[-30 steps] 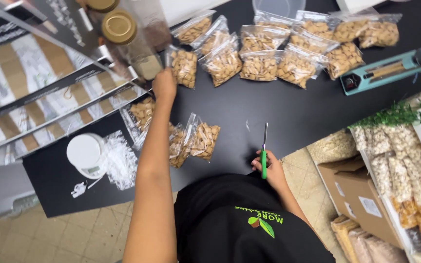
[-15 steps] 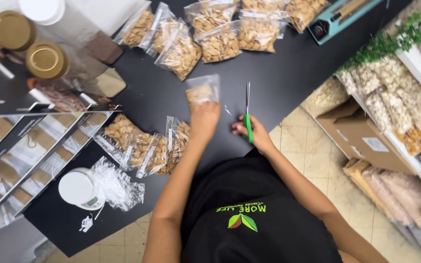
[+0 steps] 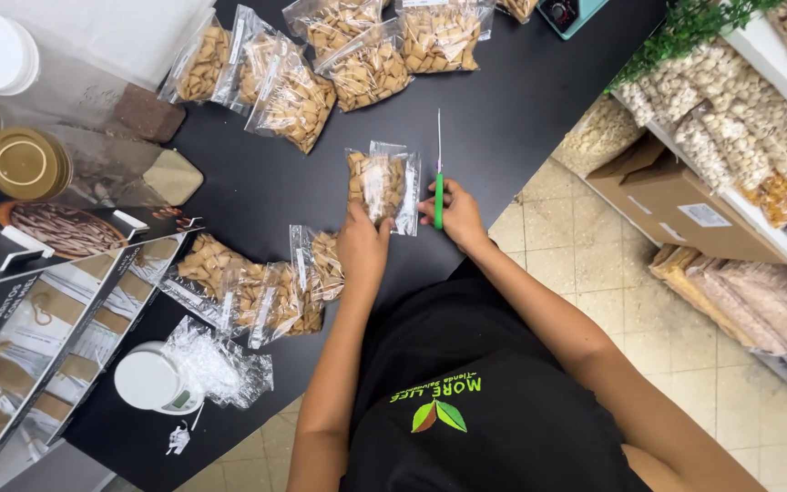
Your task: The person uses green-handled scissors to trim the excess plastic from the top of several clear bags filled with small, light-brown, triangular food items. They repeatedly pick up a bag, cut the top edge, and place the trimmed bag on the counter.
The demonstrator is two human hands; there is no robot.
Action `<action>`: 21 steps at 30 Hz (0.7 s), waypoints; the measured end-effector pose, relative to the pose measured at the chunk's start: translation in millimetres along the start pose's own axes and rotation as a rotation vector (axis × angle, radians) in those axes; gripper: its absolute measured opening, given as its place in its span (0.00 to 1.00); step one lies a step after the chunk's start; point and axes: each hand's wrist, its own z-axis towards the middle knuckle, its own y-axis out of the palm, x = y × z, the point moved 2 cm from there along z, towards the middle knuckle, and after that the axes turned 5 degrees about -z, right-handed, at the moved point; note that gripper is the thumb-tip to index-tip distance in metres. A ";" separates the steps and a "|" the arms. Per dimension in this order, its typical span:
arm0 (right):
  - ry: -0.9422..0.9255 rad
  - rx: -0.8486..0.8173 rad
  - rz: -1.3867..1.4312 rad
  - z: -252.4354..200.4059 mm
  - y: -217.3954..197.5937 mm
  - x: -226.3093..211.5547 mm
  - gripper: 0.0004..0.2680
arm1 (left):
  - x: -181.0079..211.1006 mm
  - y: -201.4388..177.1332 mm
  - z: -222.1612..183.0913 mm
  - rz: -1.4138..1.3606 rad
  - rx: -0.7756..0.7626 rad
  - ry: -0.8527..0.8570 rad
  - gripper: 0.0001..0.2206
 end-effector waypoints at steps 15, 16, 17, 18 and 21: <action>0.176 -0.428 0.238 -137.9 -69.2 0.7 0.15 | 35.7 37.5 32.5 -1.258 -0.240 -0.082 0.18; 0.180 -0.423 0.241 -137.5 -71.4 1.2 0.15 | 39.1 40.2 34.1 -1.256 -0.247 -0.086 0.18; 0.190 -0.447 0.223 -135.0 -72.4 1.3 0.14 | 43.1 41.7 38.4 -1.259 -0.243 -0.084 0.17; 0.199 -0.471 0.205 -132.7 -73.8 1.1 0.13 | 47.6 43.1 42.6 -1.262 -0.239 -0.083 0.16; 0.237 -0.527 0.198 -126.3 -74.4 -0.4 0.14 | 52.4 35.7 34.7 -1.329 -0.142 -0.167 0.11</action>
